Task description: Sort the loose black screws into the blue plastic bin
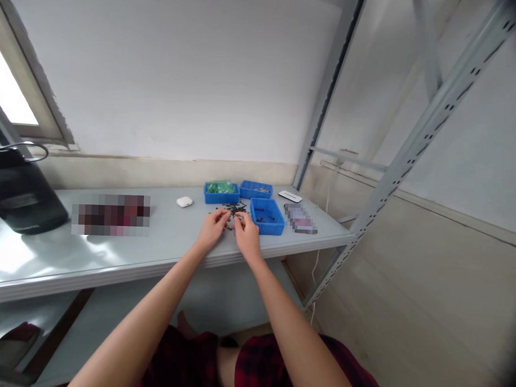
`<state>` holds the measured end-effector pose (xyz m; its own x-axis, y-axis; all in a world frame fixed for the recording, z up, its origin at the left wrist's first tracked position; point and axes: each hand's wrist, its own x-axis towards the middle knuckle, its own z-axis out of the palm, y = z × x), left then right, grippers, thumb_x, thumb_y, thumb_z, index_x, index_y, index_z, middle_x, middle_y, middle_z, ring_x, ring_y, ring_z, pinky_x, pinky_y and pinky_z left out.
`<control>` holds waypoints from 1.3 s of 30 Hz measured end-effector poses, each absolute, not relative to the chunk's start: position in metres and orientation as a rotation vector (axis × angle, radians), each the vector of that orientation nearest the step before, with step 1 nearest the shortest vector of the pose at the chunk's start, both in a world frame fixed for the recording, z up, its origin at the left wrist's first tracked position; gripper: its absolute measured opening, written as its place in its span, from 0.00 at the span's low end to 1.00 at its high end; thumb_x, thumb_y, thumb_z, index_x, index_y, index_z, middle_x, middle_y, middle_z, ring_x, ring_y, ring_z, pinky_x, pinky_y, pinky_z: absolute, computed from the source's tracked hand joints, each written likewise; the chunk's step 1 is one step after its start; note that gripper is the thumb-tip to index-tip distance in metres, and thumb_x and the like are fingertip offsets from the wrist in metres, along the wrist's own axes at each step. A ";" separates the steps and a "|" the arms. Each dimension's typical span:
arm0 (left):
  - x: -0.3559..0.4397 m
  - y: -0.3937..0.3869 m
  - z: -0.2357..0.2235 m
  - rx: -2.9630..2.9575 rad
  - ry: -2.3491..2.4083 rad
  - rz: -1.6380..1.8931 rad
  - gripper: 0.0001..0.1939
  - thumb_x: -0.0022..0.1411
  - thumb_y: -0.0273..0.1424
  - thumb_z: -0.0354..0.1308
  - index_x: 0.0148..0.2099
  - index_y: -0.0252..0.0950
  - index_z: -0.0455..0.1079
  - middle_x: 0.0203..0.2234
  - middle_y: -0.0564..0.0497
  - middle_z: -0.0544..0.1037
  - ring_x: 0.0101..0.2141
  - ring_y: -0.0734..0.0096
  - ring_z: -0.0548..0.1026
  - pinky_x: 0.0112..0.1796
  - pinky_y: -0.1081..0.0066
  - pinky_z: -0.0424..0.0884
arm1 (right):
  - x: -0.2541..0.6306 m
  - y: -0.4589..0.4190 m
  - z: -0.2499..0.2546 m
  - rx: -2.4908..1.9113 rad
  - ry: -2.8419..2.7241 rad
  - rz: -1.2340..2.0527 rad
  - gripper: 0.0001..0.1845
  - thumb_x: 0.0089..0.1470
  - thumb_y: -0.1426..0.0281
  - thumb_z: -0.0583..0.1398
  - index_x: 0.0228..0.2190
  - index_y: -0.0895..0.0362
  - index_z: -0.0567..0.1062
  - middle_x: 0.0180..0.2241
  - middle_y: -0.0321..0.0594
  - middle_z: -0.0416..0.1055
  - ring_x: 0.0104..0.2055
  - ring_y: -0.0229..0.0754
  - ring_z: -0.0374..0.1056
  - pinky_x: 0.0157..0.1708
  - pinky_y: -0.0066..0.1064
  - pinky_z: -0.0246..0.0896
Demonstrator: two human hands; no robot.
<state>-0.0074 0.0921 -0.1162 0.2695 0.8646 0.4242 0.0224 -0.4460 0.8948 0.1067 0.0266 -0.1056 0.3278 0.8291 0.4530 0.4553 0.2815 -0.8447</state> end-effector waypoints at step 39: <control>-0.008 0.081 -0.106 1.711 0.862 1.232 0.15 0.56 0.41 0.57 0.38 0.34 0.73 0.33 0.46 0.78 0.30 0.68 0.75 0.34 0.69 0.71 | 0.106 0.024 -0.104 -1.326 -1.188 0.395 0.12 0.59 0.61 0.50 0.37 0.53 0.69 0.25 0.37 0.73 0.28 0.43 0.71 0.31 0.32 0.63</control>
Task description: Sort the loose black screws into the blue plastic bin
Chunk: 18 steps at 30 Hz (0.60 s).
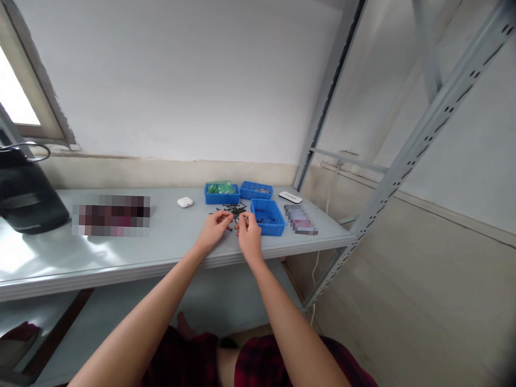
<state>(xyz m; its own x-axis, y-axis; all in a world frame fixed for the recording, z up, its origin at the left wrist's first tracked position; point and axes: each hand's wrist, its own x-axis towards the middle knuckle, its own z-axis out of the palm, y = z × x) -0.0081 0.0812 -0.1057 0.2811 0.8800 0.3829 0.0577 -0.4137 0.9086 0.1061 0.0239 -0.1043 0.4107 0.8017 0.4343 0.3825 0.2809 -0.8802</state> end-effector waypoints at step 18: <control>-0.008 0.086 -0.111 1.707 0.824 1.264 0.16 0.60 0.43 0.55 0.39 0.34 0.70 0.28 0.50 0.75 0.25 0.73 0.71 0.28 0.73 0.66 | 0.107 0.023 -0.104 -1.360 -1.238 0.383 0.12 0.58 0.61 0.50 0.36 0.53 0.70 0.25 0.37 0.74 0.27 0.43 0.70 0.30 0.31 0.62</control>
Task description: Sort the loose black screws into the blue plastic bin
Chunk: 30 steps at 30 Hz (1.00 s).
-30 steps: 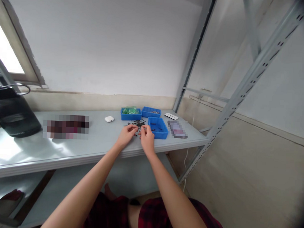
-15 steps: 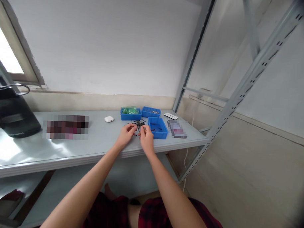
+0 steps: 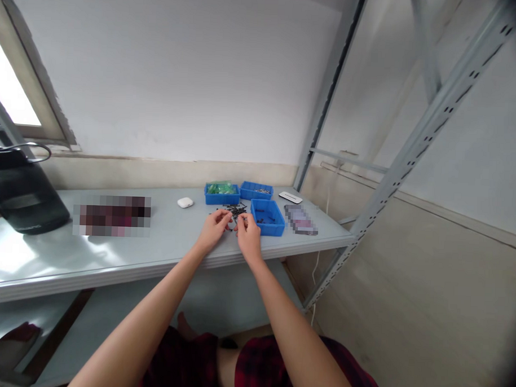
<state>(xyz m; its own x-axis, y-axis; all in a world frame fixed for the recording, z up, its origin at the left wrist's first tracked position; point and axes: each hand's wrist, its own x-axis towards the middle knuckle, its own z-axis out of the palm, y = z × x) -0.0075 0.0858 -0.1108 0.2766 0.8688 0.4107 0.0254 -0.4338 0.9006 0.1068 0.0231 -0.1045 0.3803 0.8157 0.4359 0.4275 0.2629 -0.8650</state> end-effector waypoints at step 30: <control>-0.007 0.085 -0.109 1.676 0.812 1.290 0.17 0.59 0.44 0.56 0.41 0.35 0.69 0.27 0.50 0.74 0.23 0.75 0.70 0.26 0.73 0.67 | 0.105 0.022 -0.103 -1.333 -1.208 0.388 0.11 0.57 0.61 0.52 0.36 0.53 0.69 0.25 0.37 0.74 0.27 0.43 0.71 0.29 0.31 0.62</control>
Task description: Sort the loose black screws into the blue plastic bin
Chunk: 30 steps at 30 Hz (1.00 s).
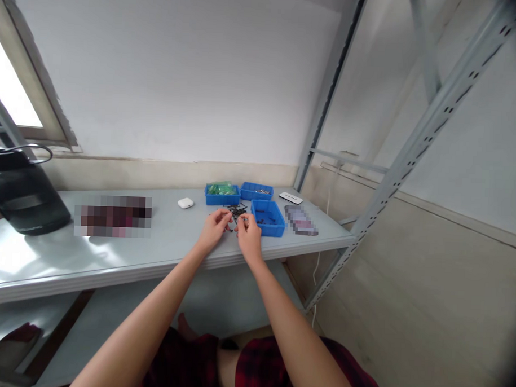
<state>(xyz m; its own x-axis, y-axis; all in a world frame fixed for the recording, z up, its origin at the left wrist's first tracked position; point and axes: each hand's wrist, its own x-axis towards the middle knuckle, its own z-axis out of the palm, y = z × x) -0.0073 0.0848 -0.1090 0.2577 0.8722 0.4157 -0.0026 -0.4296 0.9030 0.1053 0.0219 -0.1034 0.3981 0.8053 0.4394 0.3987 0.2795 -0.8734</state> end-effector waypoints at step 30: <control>-0.014 0.076 -0.102 1.708 1.392 1.233 0.13 0.61 0.27 0.50 0.44 0.32 0.73 0.41 0.42 0.78 0.43 0.61 0.75 0.46 0.66 0.67 | 0.186 0.011 -0.069 -1.732 -1.465 -0.259 0.11 0.57 0.70 0.53 0.38 0.56 0.74 0.36 0.45 0.74 0.42 0.47 0.66 0.40 0.35 0.57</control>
<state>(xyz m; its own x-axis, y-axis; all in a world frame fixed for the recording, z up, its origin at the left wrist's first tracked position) -0.0135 0.0763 -0.1016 0.0148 0.9596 0.2809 0.3946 -0.2638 0.8802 0.1855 0.0112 -0.0687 0.2975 0.7191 0.6280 0.8910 0.0272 -0.4532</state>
